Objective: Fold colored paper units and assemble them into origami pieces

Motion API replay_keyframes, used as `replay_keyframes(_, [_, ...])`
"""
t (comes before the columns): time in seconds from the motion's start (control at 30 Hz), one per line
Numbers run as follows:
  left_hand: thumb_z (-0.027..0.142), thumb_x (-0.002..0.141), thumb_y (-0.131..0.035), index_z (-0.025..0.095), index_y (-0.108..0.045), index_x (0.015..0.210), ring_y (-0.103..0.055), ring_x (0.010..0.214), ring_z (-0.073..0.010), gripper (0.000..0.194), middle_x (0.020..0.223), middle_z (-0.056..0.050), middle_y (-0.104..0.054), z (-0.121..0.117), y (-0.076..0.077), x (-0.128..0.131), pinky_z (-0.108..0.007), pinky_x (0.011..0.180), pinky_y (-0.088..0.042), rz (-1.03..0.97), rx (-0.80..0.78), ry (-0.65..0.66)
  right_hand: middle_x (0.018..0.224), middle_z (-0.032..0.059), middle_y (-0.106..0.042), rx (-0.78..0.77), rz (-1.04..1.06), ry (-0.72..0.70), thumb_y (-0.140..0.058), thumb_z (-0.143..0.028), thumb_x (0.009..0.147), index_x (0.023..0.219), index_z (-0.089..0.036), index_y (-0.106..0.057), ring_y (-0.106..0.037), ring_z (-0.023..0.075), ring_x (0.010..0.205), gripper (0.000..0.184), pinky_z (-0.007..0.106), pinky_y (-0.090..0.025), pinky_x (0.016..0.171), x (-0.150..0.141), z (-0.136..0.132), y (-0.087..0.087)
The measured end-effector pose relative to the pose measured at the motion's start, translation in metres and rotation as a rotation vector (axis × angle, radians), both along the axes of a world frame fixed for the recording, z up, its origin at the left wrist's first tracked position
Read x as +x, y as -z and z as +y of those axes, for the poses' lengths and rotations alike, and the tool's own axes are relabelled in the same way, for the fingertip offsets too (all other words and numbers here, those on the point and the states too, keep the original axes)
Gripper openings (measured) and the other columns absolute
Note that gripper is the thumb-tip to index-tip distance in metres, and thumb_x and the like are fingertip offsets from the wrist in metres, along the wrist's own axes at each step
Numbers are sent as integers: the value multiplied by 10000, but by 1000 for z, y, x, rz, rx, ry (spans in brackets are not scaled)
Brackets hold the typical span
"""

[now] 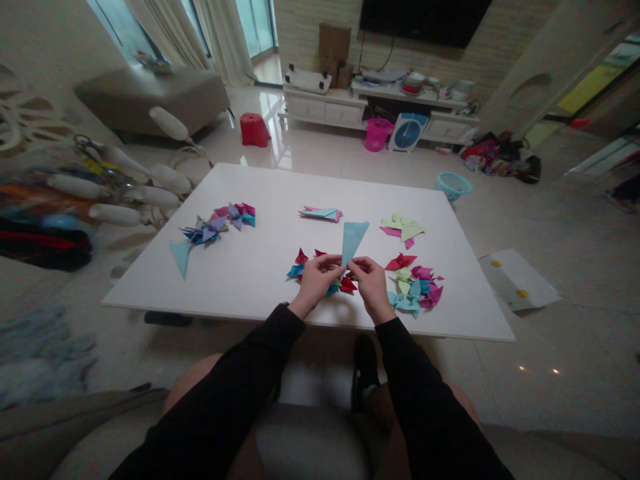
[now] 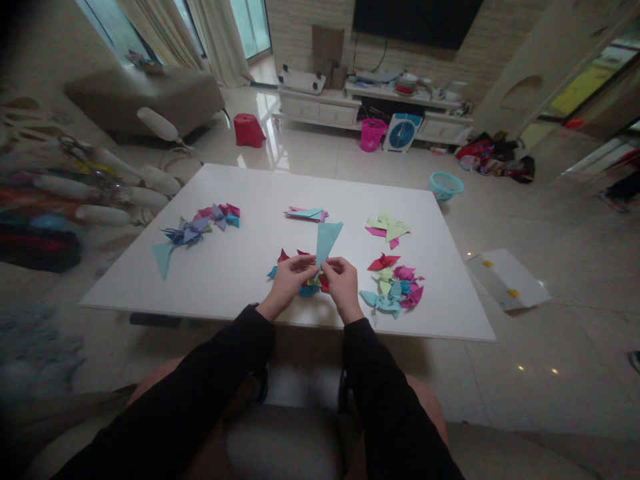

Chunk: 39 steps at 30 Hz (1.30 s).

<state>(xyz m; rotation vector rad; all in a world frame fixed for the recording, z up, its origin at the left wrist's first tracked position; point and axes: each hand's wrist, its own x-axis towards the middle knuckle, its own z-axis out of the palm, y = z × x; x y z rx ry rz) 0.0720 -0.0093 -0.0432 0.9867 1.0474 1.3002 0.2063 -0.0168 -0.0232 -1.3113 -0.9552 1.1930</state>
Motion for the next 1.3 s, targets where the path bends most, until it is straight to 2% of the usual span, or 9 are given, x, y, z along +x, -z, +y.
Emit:
replay_keyframes(0.1, [270,624,-887,141,-780,931,-699,768,-178,349,884,-84,-768,-1,-2,0,-340,782,-582,3,17,-8,647,-23,-679,13,19,5,-791,-380,686,818,-206,-637,-635,142,588,268,269,-528,585,0,0,0])
replay_keyframes(0.33, [271,675,-851,152,-776,882,-710,802,-193,251,858,-79,-767,-3,-6,-2,-351,803,-585,40,52,13,724,22,-712,52,18,-49,-830,-461,684,796,-181,-685,-670,162,695,335,292,-552,683,-1,1,-2])
replay_keyframes(0.5, [261,637,-873,138,-762,901,-709,797,-188,311,866,-85,-764,-2,-5,-1,-348,797,-582,20,18,5,688,19,-711,33,47,-38,-843,-462,666,785,-180,-688,-664,161,656,343,294,-547,655,0,0,-3])
replay_keyframes(0.67, [264,597,-904,132,-744,904,-712,831,-188,370,882,-83,-758,-2,-5,0,-359,837,-572,-59,-42,1,706,23,-724,23,72,-40,-846,-445,673,795,-176,-693,-673,159,657,332,291,-552,659,0,0,-3])
replay_keyframes(0.87, [279,551,-940,136,-733,894,-690,759,-157,426,837,-57,-743,-3,-4,3,-329,782,-566,-195,-100,-4,749,38,-746,13,89,-54,-842,-460,680,834,-180,-693,-684,170,658,352,289,-549,624,0,0,-2])
replay_keyframes(1.03, [295,512,-969,128,-720,870,-676,713,-138,467,794,-41,-721,-2,-2,5,-289,727,-553,-275,-134,-26,681,12,-716,14,107,-53,-836,-457,670,818,-172,-680,-654,140,598,357,270,-547,607,0,1,-1])
replay_keyframes(1.3, [281,503,-971,133,-718,872,-671,696,-127,471,822,-37,-716,-2,-3,5,-270,684,-546,-387,-171,2,622,-21,-680,-22,94,-15,-758,-410,730,862,-189,-648,-633,137,546,279,253,-523,532,-1,1,-2])
